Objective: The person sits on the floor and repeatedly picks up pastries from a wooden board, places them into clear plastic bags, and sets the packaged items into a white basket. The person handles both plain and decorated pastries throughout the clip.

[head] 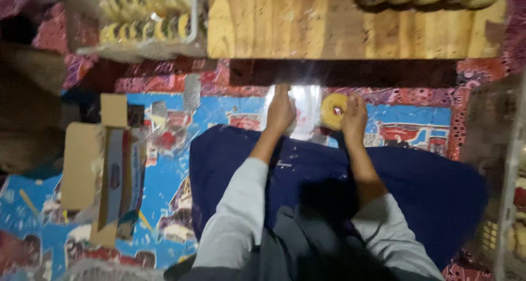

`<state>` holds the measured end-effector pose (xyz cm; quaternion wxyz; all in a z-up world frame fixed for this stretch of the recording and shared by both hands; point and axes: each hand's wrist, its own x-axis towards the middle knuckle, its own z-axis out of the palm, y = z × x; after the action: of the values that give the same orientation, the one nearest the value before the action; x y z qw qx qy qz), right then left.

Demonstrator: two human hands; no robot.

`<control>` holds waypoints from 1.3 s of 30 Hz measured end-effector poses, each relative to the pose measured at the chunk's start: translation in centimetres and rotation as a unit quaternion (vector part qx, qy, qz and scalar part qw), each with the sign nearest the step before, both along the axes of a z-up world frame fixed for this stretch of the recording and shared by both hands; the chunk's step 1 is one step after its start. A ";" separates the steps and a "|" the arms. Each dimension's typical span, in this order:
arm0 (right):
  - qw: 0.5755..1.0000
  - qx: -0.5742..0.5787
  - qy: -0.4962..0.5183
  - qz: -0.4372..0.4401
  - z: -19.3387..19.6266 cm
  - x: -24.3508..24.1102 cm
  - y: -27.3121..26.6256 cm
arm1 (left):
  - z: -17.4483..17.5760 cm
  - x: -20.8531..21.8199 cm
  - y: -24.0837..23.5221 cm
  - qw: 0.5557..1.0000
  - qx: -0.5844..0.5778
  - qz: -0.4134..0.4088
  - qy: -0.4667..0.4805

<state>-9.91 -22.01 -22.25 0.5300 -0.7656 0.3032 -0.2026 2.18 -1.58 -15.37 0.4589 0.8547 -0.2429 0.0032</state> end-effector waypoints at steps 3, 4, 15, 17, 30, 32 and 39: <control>0.973 -0.216 0.080 -0.029 1.4 -2.2 -2.5 | -3.8 3.0 -2.6 0.991 0.120 -0.024 0.050; 0.954 -0.281 0.103 -0.040 1.7 -2.0 -2.8 | -4.6 3.7 -3.2 0.983 0.161 -0.031 0.080; 0.967 -0.041 0.069 0.242 5.6 9.2 1.9 | 2.2 0.5 -1.4 0.983 -0.134 0.064 -0.110; 0.956 -0.059 -0.038 0.285 9.5 7.7 3.1 | 3.6 1.5 -0.6 0.967 -0.224 0.068 0.098; 0.929 -0.286 -0.155 0.178 24.2 4.4 4.8 | 11.5 -3.7 -3.3 0.948 -0.318 -0.008 0.024; 0.949 -0.226 -0.132 0.176 24.0 4.3 4.2 | 12.4 -3.9 -3.3 0.936 -0.349 0.004 0.050; 0.952 -0.242 -0.066 0.175 24.0 4.3 2.9 | 13.6 -3.0 -4.4 0.894 -0.406 -0.033 0.185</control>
<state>-5.60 -19.16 1.73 0.3743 -0.8970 0.0712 -0.2240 -0.84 -5.94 -1.75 0.8025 0.5706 -0.1591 -0.0718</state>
